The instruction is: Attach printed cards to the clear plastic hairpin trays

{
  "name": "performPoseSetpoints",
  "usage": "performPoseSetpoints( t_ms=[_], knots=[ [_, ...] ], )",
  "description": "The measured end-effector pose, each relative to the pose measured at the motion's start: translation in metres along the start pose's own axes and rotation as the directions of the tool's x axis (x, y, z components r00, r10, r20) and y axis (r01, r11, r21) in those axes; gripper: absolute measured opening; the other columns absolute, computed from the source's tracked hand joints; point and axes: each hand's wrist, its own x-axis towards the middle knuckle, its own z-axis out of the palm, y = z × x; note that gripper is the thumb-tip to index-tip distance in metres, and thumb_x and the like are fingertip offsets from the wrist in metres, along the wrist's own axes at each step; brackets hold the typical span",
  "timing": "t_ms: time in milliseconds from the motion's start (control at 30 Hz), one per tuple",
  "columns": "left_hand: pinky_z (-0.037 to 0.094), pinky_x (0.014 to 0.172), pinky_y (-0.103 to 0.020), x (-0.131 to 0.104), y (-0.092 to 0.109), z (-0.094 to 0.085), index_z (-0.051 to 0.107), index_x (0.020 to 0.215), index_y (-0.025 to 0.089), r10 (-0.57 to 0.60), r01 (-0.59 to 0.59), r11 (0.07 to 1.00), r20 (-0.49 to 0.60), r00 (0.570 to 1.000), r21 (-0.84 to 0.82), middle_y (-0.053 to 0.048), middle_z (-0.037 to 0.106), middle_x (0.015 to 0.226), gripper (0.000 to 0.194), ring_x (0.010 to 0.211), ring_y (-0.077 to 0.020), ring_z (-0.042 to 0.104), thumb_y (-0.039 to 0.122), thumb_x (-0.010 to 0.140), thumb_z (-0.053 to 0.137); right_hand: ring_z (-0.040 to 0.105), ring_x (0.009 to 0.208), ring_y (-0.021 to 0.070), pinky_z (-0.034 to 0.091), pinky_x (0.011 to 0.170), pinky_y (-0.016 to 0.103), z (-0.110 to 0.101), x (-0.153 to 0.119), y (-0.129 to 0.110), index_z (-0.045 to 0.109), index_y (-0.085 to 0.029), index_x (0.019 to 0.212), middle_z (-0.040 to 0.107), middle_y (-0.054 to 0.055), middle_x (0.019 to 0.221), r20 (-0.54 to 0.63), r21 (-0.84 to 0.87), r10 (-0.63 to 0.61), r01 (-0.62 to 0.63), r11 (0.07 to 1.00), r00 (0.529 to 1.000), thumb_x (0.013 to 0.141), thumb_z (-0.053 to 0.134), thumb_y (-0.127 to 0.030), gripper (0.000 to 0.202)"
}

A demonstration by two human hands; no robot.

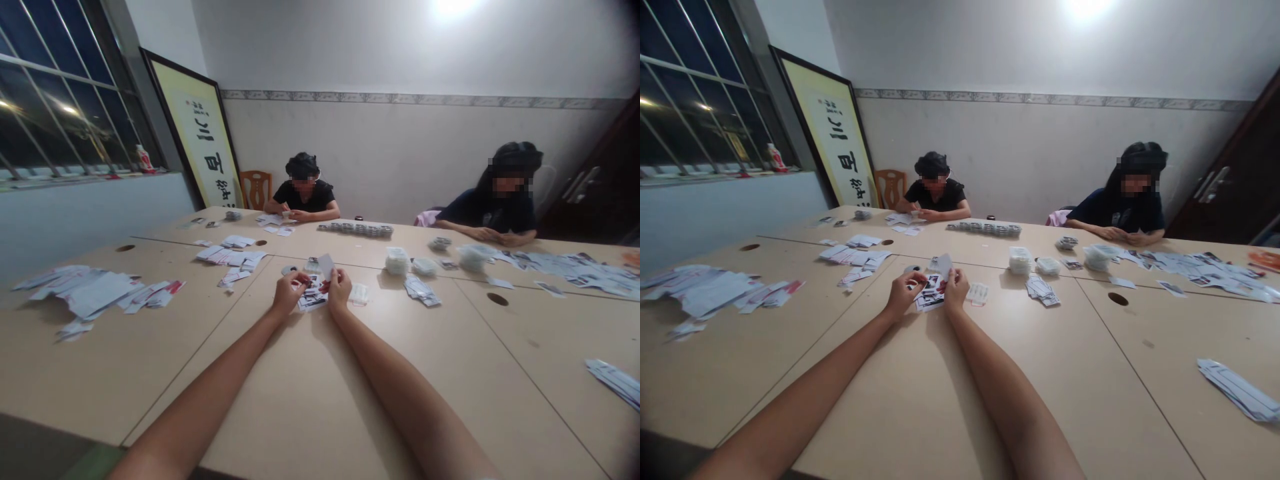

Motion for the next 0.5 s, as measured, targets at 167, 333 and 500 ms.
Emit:
performPoseSetpoints(
  t_ms=[167, 333, 500],
  knots=[
    [0.059, 0.082, -0.038, 0.008, -0.010, -0.004, 0.065, 0.113, 0.013, -0.118, 0.106, 0.986, -0.086, 0.989, -0.130, -0.008, 0.068, 0.109, 0.028, 0.092, -0.0190, 0.068, 0.035, 0.096, 0.065, 0.069, 0.092, 0.0184, 0.060, 0.079, 0.037, -0.003, 0.002, -0.001, 0.062, -0.016, 0.123, 0.068, 0.008, 0.114, -0.033, 0.039, 0.034, -0.033, 0.999, 0.999, 0.099, 0.061, -0.038, 0.033],
    [0.060, 0.083, -0.040, 0.021, -0.023, -0.019, 0.063, 0.120, 0.014, -0.281, 0.223, 0.944, -0.239, 0.929, -0.244, -0.009, 0.067, 0.115, 0.032, 0.096, -0.0203, 0.068, 0.035, 0.097, 0.064, 0.067, 0.078, 0.0137, 0.059, 0.069, 0.030, -0.001, -0.006, -0.009, 0.065, -0.014, 0.113, 0.069, 0.004, 0.100, -0.045, 0.066, -0.016, 0.019, 0.998, 0.999, 0.099, 0.061, -0.039, 0.028],
    [0.059, 0.087, -0.043, 0.031, -0.038, -0.066, 0.062, 0.124, 0.015, -0.366, 0.263, 0.930, -0.570, 0.735, -0.258, -0.010, 0.065, 0.121, 0.034, 0.102, -0.0224, 0.067, 0.035, 0.096, 0.064, 0.051, 0.040, 0.0074, 0.038, 0.040, 0.019, 0.005, -0.023, -0.058, 0.057, -0.017, 0.088, 0.054, -0.008, 0.059, -0.067, 0.147, -0.174, 0.182, 0.972, 0.982, 0.101, 0.050, -0.039, 0.026]
  ],
)
